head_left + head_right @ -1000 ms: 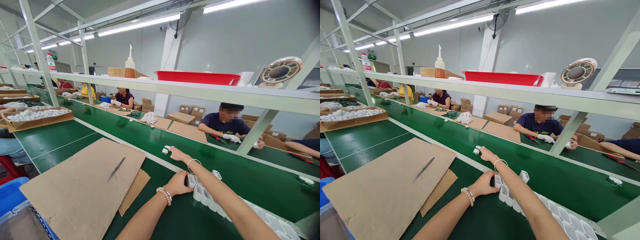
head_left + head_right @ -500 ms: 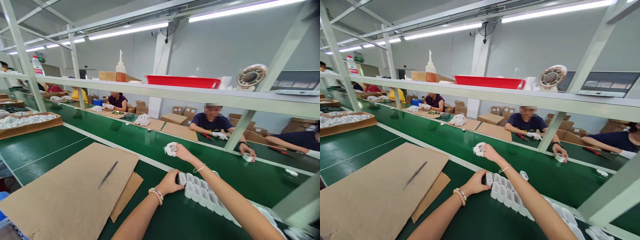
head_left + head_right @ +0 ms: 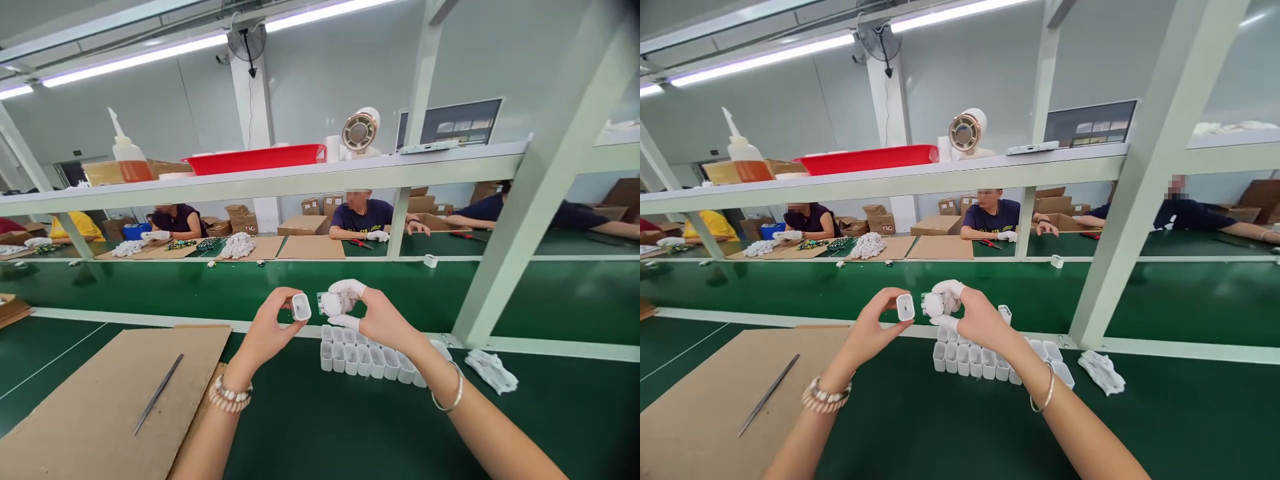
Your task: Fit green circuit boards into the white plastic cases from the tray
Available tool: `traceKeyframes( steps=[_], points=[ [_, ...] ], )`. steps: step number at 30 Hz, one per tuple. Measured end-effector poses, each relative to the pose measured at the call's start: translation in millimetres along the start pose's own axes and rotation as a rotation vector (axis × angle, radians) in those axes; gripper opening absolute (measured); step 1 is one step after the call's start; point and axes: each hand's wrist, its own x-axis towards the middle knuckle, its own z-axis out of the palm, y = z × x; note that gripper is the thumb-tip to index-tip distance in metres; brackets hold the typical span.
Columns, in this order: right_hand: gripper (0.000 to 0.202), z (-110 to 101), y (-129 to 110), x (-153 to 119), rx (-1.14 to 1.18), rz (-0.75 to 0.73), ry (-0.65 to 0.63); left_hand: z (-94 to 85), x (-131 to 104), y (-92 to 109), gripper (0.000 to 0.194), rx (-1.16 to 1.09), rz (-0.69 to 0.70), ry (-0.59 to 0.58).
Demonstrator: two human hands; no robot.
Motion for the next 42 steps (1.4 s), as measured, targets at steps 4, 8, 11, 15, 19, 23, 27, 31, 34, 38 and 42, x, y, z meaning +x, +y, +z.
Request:
traceKeyframes(
  steps=[4, 8, 11, 15, 19, 23, 27, 31, 34, 38, 42],
  points=[
    [0.038, -8, -23, -14, 0.021, -0.032, -0.038, -24.9, -3, 51, 0.041, 0.264, 0.025, -0.146],
    [0.029, -12, -40, -26, 0.016, -0.02, -0.091, -31.1, -9, 75, 0.037, 0.386, 0.001, -0.206],
    [0.02, -14, -50, -31, 0.004, -0.019, -0.111, -30.7, -11, 79, 0.038, 0.431, 0.017, -0.207],
    [0.017, -14, -58, -34, 0.022, -0.006, -0.096, -29.1, -14, 77, 0.04, 0.469, 0.055, -0.218],
    [0.016, -13, -58, -35, 0.038, -0.022, -0.084, -28.2, -16, 78, 0.041, 0.494, 0.08, -0.226],
    [0.016, -12, -57, -36, 0.074, -0.069, -0.084, -28.3, -17, 79, 0.04, 0.506, 0.077, -0.224],
    [0.019, -12, -56, -38, 0.036, -0.12, -0.038, -28.9, -18, 80, 0.041, 0.497, 0.072, -0.217],
    [0.019, -12, -56, -41, 0.014, -0.132, -0.005, -29.7, -19, 80, 0.042, 0.485, 0.071, -0.21],
    [0.018, -12, -59, -43, 0.016, -0.107, 0.008, -29.6, -21, 81, 0.041, 0.499, 0.074, -0.205],
    [0.016, -10, -62, -43, 0.022, -0.101, 0.022, -28.3, -22, 81, 0.041, 0.553, 0.103, -0.179],
    [0.01, -7, -62, -43, 0.001, -0.129, 0.035, -26.8, -22, 81, 0.041, 0.587, 0.128, -0.159]
  ],
)
